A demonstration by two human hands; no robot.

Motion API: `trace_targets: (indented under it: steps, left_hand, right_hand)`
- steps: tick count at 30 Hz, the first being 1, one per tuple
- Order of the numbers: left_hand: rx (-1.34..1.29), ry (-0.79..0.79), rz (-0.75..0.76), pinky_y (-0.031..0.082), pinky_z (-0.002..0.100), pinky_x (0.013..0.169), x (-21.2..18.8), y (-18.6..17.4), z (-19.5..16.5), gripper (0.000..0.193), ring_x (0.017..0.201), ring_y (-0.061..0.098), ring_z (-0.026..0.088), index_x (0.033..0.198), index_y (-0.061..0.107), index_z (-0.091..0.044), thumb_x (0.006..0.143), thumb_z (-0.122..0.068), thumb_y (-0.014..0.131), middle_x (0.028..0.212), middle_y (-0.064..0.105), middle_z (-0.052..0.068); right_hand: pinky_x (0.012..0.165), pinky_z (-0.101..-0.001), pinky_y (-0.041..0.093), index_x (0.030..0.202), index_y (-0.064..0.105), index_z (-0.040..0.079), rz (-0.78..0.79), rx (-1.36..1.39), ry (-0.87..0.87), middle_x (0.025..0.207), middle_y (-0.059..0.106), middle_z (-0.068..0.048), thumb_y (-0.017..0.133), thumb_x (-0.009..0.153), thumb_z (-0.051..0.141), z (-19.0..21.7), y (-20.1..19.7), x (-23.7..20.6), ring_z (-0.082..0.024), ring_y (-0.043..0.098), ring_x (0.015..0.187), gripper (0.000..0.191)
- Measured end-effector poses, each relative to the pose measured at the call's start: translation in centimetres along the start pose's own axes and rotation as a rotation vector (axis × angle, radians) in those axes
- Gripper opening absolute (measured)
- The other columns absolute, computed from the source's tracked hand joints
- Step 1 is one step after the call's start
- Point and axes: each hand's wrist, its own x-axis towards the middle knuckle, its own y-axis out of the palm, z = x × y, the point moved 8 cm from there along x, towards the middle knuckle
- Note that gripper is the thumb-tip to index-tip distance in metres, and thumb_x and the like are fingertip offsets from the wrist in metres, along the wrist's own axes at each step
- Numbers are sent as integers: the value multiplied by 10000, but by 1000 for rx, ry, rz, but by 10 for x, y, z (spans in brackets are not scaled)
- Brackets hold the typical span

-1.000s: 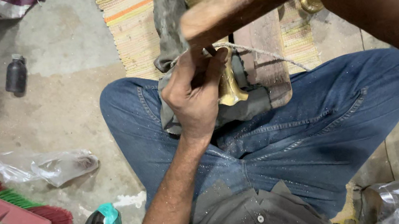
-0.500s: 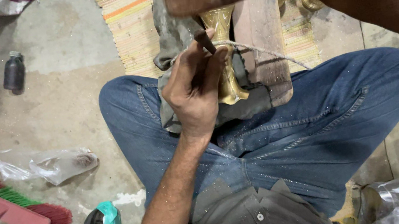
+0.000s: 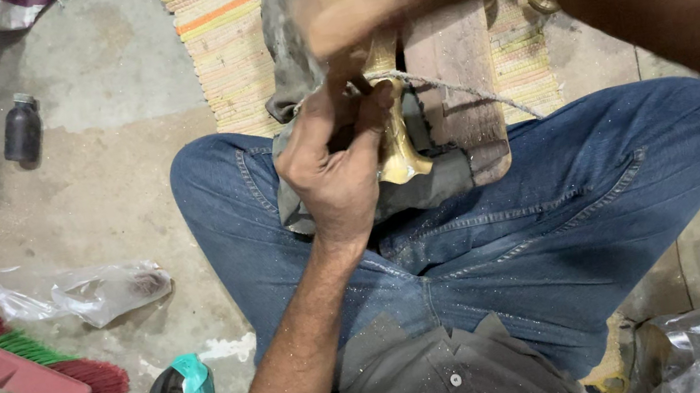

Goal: The person sits cross-legged on the floor with an ornate brass vase held against a cloth-covered board on their lap. They hold a steel punch against the vase's surface and repeatedly strike it with a wooden mallet, repositioning the punch around the vase's neck and body to work the brass.

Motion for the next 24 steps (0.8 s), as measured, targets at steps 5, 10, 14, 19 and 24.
trace_targets:
  steps: [5,10,14,19,24]
  left_hand:
    - [-15,-31,6,596,184,667,-1,2,2,377,797,695,24,1353,666,-82,1005,-40,805,1048,747,18]
    - [-35,-39,18,577,184,694,-1,1,0,296,806,673,12,1306,693,-65,1035,-31,808,991,721,-7]
    - [-8,-3,10,592,192,708,2,0,-6,342,821,681,17,1331,678,-72,1017,-39,808,1019,736,16]
    - [111,-133,16,500,261,603,2,0,3,353,662,585,65,1241,725,-10,910,15,845,803,688,25]
    - [23,79,42,636,197,701,1,2,-7,313,839,737,44,1310,672,-92,1023,-74,795,1070,743,11]
  right_hand:
    - [594,-362,562,1009,737,1,-144,374,-23,791,704,-145,810,945,141,-7,-3,-2,-247,687,642,170]
    - [611,-359,571,1105,727,-17,-91,435,-19,791,697,-159,803,970,151,-5,5,-6,-250,692,662,228]
    - [599,-362,552,1070,742,-19,-192,405,-64,804,708,-155,791,1026,175,-3,-2,-6,-259,690,672,205]
    - [591,-368,545,1042,742,-24,-171,410,-23,820,715,-166,771,983,121,-6,4,-4,-266,689,660,160]
    - [614,-361,549,1136,724,-58,-239,518,-112,872,710,-178,777,952,82,-1,-1,-9,-270,694,703,237]
